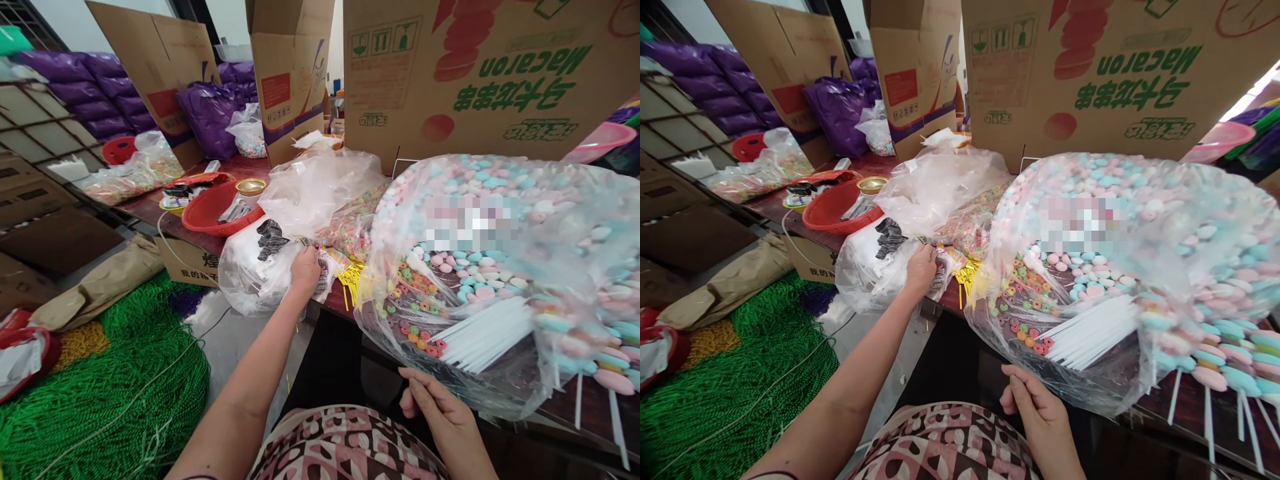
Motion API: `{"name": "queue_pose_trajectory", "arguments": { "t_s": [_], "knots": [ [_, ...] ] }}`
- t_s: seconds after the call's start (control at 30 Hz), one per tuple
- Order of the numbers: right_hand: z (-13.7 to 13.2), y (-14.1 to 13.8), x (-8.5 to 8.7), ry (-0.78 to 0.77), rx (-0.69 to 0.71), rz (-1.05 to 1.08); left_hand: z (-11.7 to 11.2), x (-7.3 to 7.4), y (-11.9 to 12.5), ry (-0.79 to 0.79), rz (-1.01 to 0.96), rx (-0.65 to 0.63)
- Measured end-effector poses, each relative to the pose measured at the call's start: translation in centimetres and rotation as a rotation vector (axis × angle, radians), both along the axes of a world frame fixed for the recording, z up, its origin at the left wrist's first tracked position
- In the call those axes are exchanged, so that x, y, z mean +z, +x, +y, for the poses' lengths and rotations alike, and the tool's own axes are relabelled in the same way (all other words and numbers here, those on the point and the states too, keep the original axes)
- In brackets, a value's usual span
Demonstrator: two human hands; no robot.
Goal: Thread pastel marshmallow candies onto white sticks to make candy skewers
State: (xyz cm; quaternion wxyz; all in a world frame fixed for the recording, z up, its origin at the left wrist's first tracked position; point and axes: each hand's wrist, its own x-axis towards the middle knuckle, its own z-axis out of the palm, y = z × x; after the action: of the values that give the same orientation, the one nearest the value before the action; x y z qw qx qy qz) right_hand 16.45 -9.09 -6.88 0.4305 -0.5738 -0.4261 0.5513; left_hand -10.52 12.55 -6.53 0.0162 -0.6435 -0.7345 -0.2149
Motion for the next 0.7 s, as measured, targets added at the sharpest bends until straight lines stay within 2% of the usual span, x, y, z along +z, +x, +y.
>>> {"name": "queue_pose_trajectory", "arguments": {
  "t_s": [0.1, 0.17, 0.27, 0.33, 0.43, 0.5, 0.6, 0.7],
  "knots": [
    [0.6, 0.1, 0.4, 0.034, 0.001, -0.018, -0.3, 0.5, 0.0, 0.081, -0.026, -0.047],
    [1.5, 0.2, 0.9, 0.054, -0.021, -0.021, -0.9, 1.1, 0.7, 0.225, -0.056, -0.14],
    [3.6, 0.3, 2.4, 0.082, -0.066, 0.015, -2.9, 2.4, 2.9, 0.541, -0.105, -0.439],
    [5.4, 0.1, 3.8, 0.12, -0.055, 0.067, -4.6, 3.2, 4.9, 0.583, -0.088, -0.65],
    [8.0, -0.8, 5.7, 0.159, -0.046, 0.15, -6.8, 4.1, 7.9, 0.578, -0.032, -0.844],
    [9.1, -1.3, 6.2, 0.138, -0.04, 0.177, -7.7, 4.4, 9.2, 0.554, -0.057, -0.911],
    [9.6, -1.5, 6.4, 0.106, -0.098, 0.261, -8.3, 4.8, 10.2, 0.451, -0.208, -0.907],
    [9.3, -1.0, 6.5, 0.093, -0.168, 0.345, -8.4, 5.2, 10.5, 0.224, -0.429, -0.833]
  ]
}}
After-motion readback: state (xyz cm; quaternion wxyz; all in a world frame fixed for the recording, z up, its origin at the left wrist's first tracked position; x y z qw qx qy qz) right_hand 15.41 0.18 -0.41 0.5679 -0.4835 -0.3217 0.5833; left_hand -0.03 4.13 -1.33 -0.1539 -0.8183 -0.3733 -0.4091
